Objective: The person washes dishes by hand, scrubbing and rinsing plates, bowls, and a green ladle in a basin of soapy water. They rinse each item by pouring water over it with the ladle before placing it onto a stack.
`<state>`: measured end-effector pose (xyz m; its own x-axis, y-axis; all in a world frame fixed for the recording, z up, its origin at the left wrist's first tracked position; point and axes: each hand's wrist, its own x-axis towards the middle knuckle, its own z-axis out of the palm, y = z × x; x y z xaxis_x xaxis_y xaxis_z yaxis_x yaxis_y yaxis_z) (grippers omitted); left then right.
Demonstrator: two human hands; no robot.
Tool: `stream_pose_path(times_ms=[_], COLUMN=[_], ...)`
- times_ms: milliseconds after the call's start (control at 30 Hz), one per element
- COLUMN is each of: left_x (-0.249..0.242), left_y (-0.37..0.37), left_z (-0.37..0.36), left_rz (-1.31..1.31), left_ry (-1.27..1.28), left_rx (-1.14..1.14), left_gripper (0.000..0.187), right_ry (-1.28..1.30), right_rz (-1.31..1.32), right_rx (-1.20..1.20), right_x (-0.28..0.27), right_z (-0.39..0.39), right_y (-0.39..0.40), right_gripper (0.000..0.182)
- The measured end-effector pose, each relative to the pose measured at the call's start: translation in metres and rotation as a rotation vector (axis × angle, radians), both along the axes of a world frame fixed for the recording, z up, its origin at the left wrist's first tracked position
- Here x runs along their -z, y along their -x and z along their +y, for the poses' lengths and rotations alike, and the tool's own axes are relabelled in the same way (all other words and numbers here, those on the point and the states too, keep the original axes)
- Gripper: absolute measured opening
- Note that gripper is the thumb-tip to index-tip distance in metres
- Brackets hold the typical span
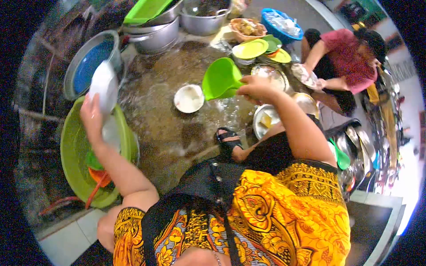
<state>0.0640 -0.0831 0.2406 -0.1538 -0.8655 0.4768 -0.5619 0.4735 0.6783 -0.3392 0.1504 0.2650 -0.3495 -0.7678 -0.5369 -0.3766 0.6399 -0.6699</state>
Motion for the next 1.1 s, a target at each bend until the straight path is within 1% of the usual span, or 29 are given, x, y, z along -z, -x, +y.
stream_pose_path(times_ms=[33,67,167,200,267,300,367,400,467,500,567,600,667,700,733,800,833,867,933,1000,1067,1100], left_x=[0.0,0.008,0.027,0.039,0.066,0.071,0.08,0.096,0.134,0.138,0.125,0.127,0.134,0.128,0.116,0.096,0.122,0.138,0.173,0.256,0.298,0.308], left_y=[-0.011,-0.023,-0.031,-0.036,-0.047,-0.049,-0.053,-0.057,-0.07,-0.07,-0.058,-0.057,-0.057,-0.045,-0.021,0.039,0.059,0.091,0.141,0.17,0.184,0.191], left_z=[0.001,-0.002,0.012,0.013,0.01,0.014,0.018,0.016,0.007,0.006,0.008,0.004,-0.007,-0.007,-0.002,0.011,-0.002,0.003,0.032,0.037,0.051,0.053], left_rz=[-0.046,-0.154,-0.456,-0.453,-0.592,-0.59,-0.668,-0.669,-0.702,-0.755,-0.885,-0.892,-0.698,-0.653,-0.604,-0.363,-0.349,-0.517,-0.51,-0.803,-0.733,-0.845], left_ry=[-0.013,-0.021,-0.058,-0.049,-0.192,-0.187,-0.4,-0.399,-0.345,-0.438,-0.657,-0.664,-0.564,-0.346,-0.13,0.173,0.159,0.054,-0.184,-0.23,-0.299,-0.247], left_rx=[-0.024,-0.102,-0.346,-0.34,-0.459,-0.46,-0.436,-0.44,-0.352,-0.324,-0.225,-0.235,-0.2,-0.25,-0.295,-0.199,-0.045,-0.035,0.182,0.465,0.504,0.546], left_gripper=[0.034,0.03,0.023,0.023,0.02,0.02,0.019,0.019,0.022,0.025,0.033,0.033,0.03,0.029,0.027,0.025,0.024,0.026,0.026,0.028,0.03,0.03], right_ry=[-0.027,-0.025,0.005,-0.016,-0.032,-0.038,-0.047,-0.045,-0.025,-0.027,-0.019,-0.003,0.007,0.021,0.043,0.019,0.016,-0.007,-0.051,-0.101,-0.136,-0.141], right_rz=[-0.02,-0.04,-0.006,-0.052,-0.098,-0.114,-0.14,-0.142,-0.157,-0.163,-0.115,-0.146,-0.155,-0.138,-0.113,-0.027,-0.026,0.003,0.107,0.182,0.09,0.093], right_rx=[-0.003,-0.054,-0.021,-0.03,-0.039,-0.051,-0.1,-0.104,-0.113,-0.12,-0.096,-0.067,-0.072,-0.096,-0.071,-0.117,-0.123,-0.139,-0.149,-0.209,-0.19,-0.231], right_x=[-0.002,-0.001,0.006,0.004,0.002,0.002,0.0,-0.001,-0.004,-0.008,-0.011,-0.004,-0.005,-0.007,-0.011,-0.018,-0.021,-0.024,-0.023,-0.017,-0.015,-0.012], right_z=[-0.001,-0.002,-0.004,-0.005,-0.006,-0.006,-0.007,-0.007,-0.008,-0.009,-0.01,-0.01,-0.012,-0.012,-0.012,-0.014,-0.016,-0.018,-0.021,-0.026,-0.028,-0.03], right_y=[-0.001,-0.001,-0.006,-0.01,-0.014,-0.015,-0.016,-0.017,-0.021,-0.023,-0.027,-0.024,-0.022,-0.022,-0.025,-0.028,-0.031,-0.033,-0.036,-0.036,-0.036,-0.034], right_gripper=[0.025,0.027,0.027,0.027,0.026,0.027,0.029,0.029,0.029,0.029,0.029,0.029,0.028,0.027,0.029,0.037,0.037,0.042,0.055,0.056,0.055,0.055])
